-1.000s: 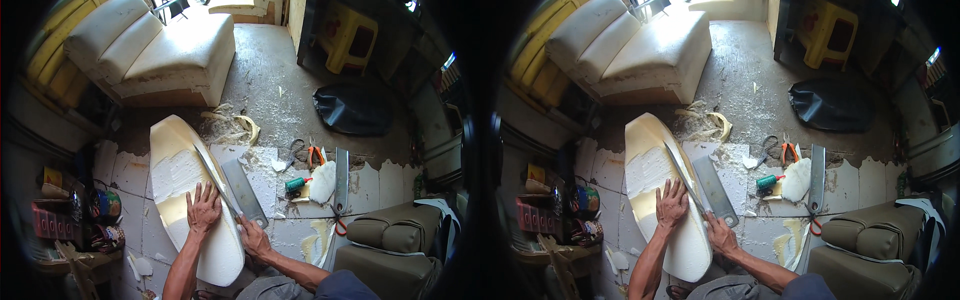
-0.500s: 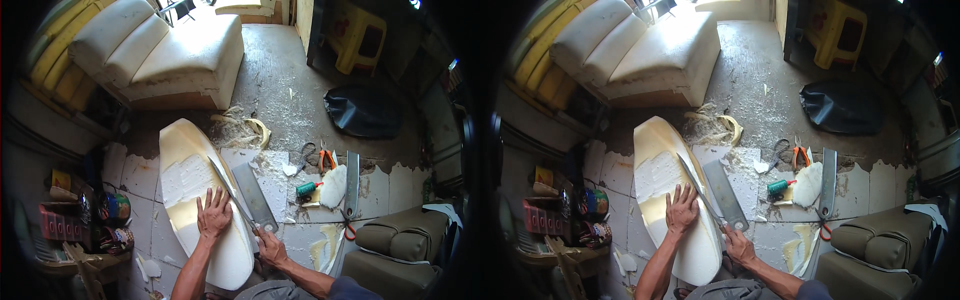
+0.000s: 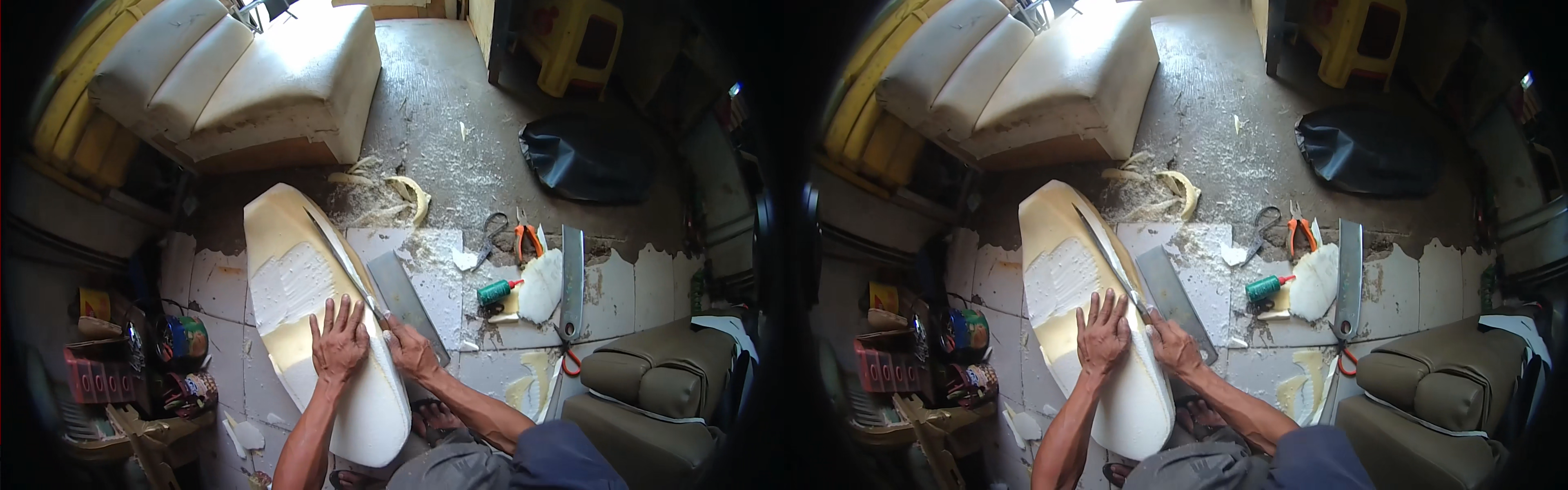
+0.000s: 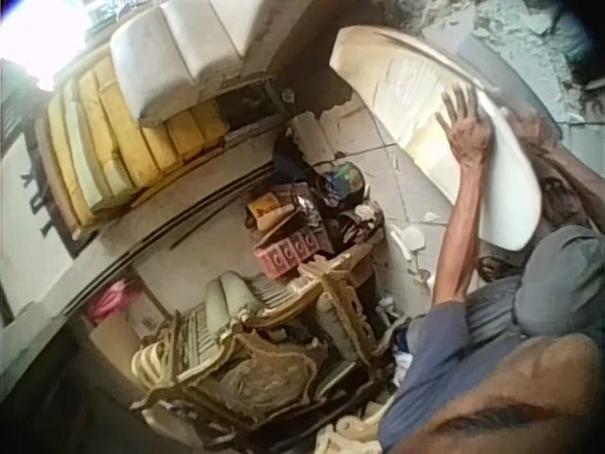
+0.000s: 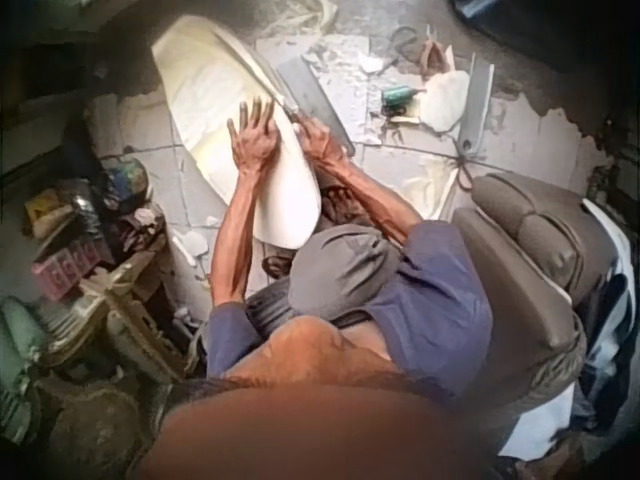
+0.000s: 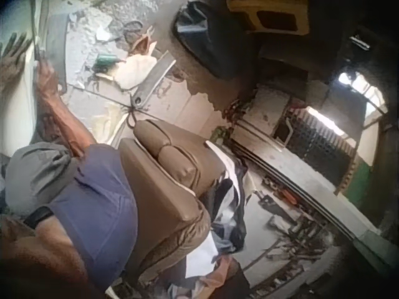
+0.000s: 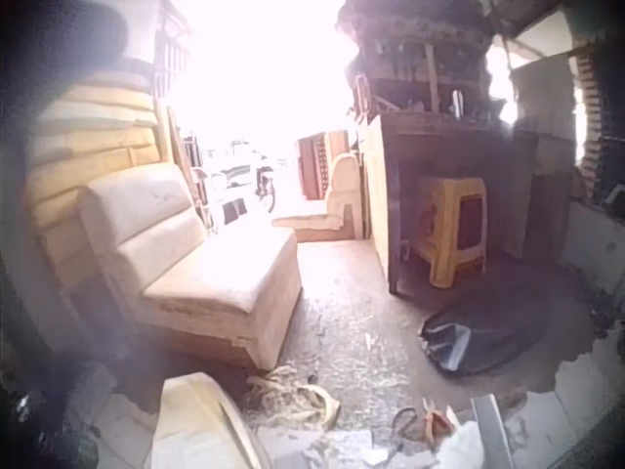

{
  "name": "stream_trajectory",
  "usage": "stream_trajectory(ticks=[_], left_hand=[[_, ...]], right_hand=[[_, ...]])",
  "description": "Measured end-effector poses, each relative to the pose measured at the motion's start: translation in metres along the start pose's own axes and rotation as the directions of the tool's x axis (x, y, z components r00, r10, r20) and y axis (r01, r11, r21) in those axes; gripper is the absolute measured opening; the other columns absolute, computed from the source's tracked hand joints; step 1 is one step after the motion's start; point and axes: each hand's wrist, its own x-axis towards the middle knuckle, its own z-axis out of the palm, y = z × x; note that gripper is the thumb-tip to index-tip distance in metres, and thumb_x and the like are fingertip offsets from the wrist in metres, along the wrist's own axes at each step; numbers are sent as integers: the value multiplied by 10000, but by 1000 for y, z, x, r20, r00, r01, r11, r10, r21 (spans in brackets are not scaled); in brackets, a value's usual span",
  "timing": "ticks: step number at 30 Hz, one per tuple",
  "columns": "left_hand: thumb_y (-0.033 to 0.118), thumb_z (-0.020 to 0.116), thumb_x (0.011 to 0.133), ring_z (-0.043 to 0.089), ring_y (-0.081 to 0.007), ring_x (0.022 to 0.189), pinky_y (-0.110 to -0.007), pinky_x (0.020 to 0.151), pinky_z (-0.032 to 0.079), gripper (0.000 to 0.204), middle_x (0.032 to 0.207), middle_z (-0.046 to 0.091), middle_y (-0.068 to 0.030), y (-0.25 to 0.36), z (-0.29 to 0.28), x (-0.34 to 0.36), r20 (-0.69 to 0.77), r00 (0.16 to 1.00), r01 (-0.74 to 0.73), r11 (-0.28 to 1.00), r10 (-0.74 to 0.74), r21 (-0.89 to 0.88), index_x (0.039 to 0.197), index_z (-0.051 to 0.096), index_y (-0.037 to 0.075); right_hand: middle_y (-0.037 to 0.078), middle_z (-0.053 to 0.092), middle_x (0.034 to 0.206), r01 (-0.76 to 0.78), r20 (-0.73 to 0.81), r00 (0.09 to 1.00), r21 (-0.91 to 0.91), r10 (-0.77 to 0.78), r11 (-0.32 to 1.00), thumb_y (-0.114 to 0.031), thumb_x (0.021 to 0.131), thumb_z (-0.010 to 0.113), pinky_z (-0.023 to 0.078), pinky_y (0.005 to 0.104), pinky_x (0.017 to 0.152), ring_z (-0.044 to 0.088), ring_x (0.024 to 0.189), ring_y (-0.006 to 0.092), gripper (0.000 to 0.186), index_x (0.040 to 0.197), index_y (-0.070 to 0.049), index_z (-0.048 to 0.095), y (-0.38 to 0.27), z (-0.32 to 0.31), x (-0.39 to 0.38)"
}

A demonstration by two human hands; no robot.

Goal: The person shapes a foam seat by hand using a large metal blade and a rasp, shaving down the edges and smoothing the surface.

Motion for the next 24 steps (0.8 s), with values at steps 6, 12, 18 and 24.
stream_trajectory(ticks=[6,12,18,24], left_hand=[[319,500,970,384,-335,1470,-612,1190,237,495,1553,480,-57,1,-2,0,7,1000,4,1000,-4,6,1458,560,262],[314,492,976,380,-334,1473,-606,1198,221,490,1553,480,-61,2,-4,1,4,1000,4,1000,-4,0,1459,559,265],[323,523,955,418,-333,1449,-636,1184,230,477,1521,520,-44,1,-1,1,-30,1000,-7,1000,7,0,1423,596,265],[327,530,946,460,-353,1417,-639,1174,249,480,1502,539,-64,1,-3,1,-47,999,5,1000,-6,-26,1418,599,271]], right_hand=[[201,625,889,-94,112,989,-69,102,993,-180,954,612,549,487,604,666,697,397,457,1408,-139,583,5,3,0],[186,626,863,-4,-4,1000,-36,4,999,-165,944,604,562,513,644,662,703,422,443,1386,-130,595,9,12,14],[189,648,909,-28,-8,1000,-19,28,999,-240,982,574,550,524,660,653,731,449,393,1361,-142,604,13,18,29],[186,661,917,-18,19,1000,3,18,1000,-254,989,570,551,512,654,654,735,452,408,1379,-138,594,16,24,41]])
